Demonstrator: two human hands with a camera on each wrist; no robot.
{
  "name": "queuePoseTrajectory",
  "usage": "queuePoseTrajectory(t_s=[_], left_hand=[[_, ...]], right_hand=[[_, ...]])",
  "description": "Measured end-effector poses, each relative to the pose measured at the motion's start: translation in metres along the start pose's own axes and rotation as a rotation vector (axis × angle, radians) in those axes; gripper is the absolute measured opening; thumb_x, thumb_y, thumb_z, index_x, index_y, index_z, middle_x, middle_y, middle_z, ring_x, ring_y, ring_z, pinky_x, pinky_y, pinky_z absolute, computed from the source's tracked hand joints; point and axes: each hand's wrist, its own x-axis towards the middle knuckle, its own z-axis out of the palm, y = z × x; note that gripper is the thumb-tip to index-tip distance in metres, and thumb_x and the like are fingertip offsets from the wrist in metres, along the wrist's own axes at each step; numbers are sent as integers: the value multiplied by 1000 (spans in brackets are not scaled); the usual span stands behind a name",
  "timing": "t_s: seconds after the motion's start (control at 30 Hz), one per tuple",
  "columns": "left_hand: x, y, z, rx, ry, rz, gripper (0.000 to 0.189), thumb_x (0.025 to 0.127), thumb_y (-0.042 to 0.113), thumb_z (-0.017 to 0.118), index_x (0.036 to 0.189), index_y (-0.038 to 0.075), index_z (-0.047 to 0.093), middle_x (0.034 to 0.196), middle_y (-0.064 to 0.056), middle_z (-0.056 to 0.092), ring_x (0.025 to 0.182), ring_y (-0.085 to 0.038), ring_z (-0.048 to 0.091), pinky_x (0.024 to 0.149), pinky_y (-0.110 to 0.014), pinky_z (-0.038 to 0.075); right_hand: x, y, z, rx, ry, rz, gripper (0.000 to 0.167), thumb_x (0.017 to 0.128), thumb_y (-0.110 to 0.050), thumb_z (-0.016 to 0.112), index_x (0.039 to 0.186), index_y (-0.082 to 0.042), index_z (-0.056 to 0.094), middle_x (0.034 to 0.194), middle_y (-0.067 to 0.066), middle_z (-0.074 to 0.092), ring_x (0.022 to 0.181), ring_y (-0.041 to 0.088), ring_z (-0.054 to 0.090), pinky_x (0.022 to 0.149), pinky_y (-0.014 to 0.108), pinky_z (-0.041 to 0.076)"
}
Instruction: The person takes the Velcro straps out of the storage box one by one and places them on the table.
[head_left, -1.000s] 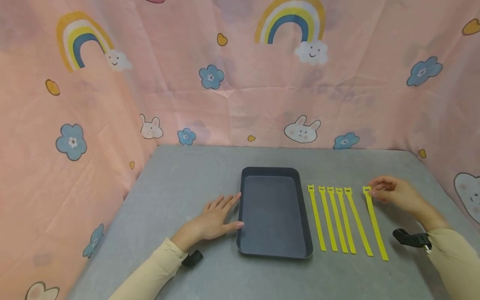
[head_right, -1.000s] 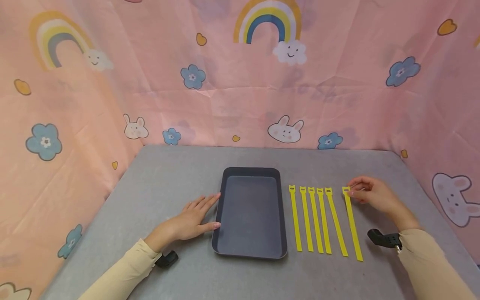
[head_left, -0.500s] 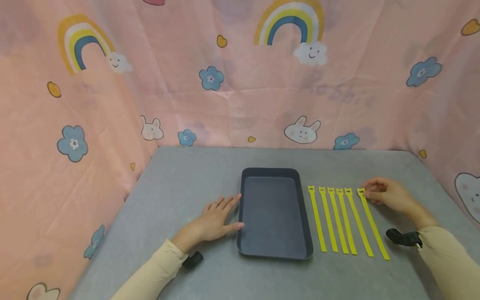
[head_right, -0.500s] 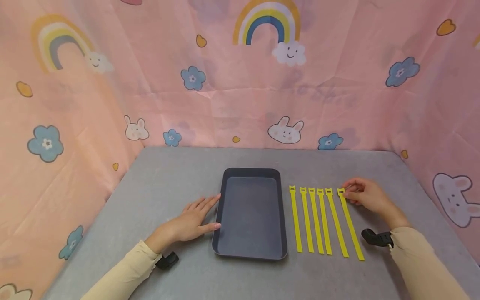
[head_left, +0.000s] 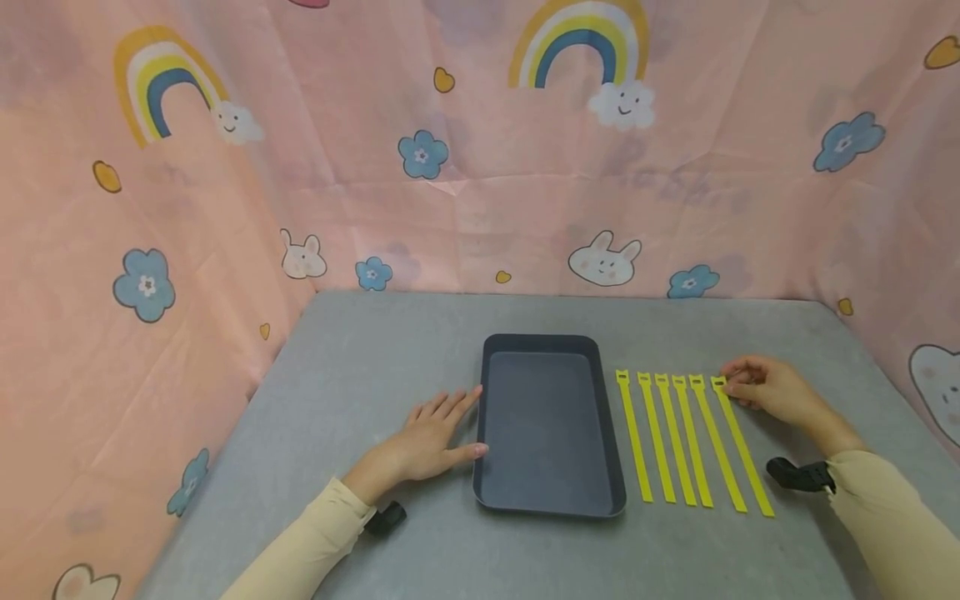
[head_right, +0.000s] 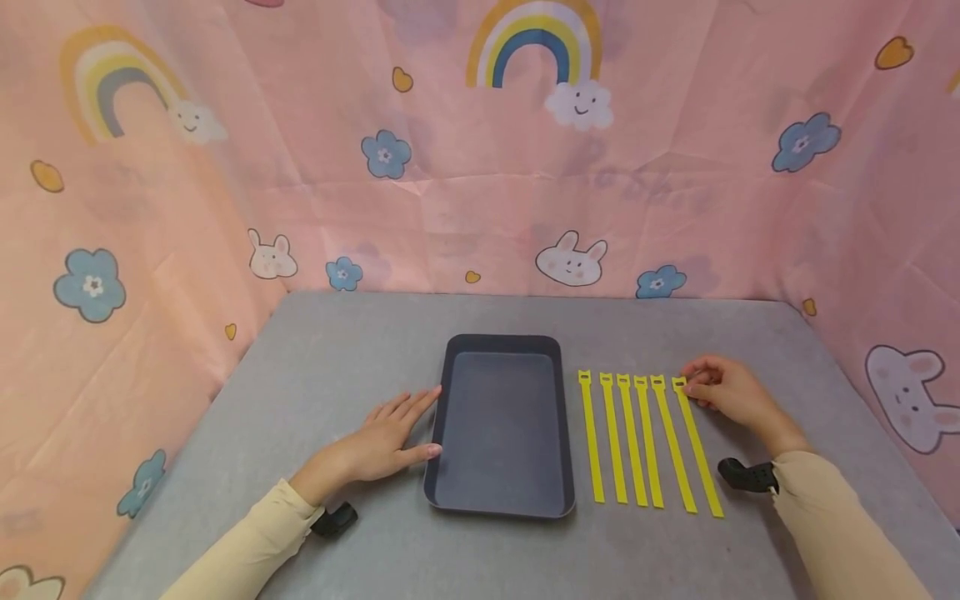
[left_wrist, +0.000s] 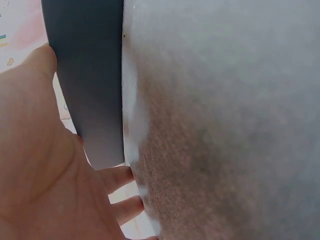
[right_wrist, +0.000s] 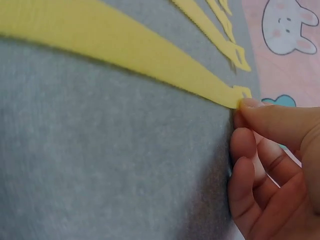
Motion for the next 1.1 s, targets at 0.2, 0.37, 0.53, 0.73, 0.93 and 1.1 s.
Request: queuePoseTrajectory(t_s=[0.2,0.37,0.53,0.73,0.93,1.1], left_hand=[[1,0,1,-2,1,0,85,95,67,46,160,35,2,168,-8,17,155,-39,13,119,-68,14],[2,-1,0,1,5,3,85,95,68,45,160,35,2,168,-8,17,155,-39,13,118,-68,14],[4,0,0,-2,5,2,85,95,67,45,160,34,2,168,-8,17,155,-39,13,118,-68,14],[7,0,1,2,7,3,85,95,67,45,160,34,2,168,-8,17,155,-39,13,118,-68,14],[7,0,1,8,8,8,85,95,67,45,160,34,2,168,-8,17,155,-39,13,118,-68,13],[7,0,0,9,9,10,85,95,67,45,160,34,1,168,-8,17,155,-39,13,119,-68,14]], right_hand=[[-1,-3,0,-11,-13,-8,33,98,-16,60,121,7,56,93,12,67,68,4,56,60,24,47],[0,-4,1,-25,-7,3,31,97,-14,61,119,7,57,92,12,66,69,5,55,59,24,47],[1,-7,2,-42,-1,6,29,97,-14,61,118,7,57,91,11,65,70,5,53,59,24,46],[1,-6,2,-55,12,16,29,96,-13,61,117,7,57,90,13,64,70,7,53,58,24,46],[2,-5,5,-77,41,10,29,95,-12,63,116,7,58,87,12,63,69,9,53,57,25,45],[1,-8,4,-84,42,9,32,95,-14,63,117,9,57,85,12,61,68,11,52,57,26,44]])
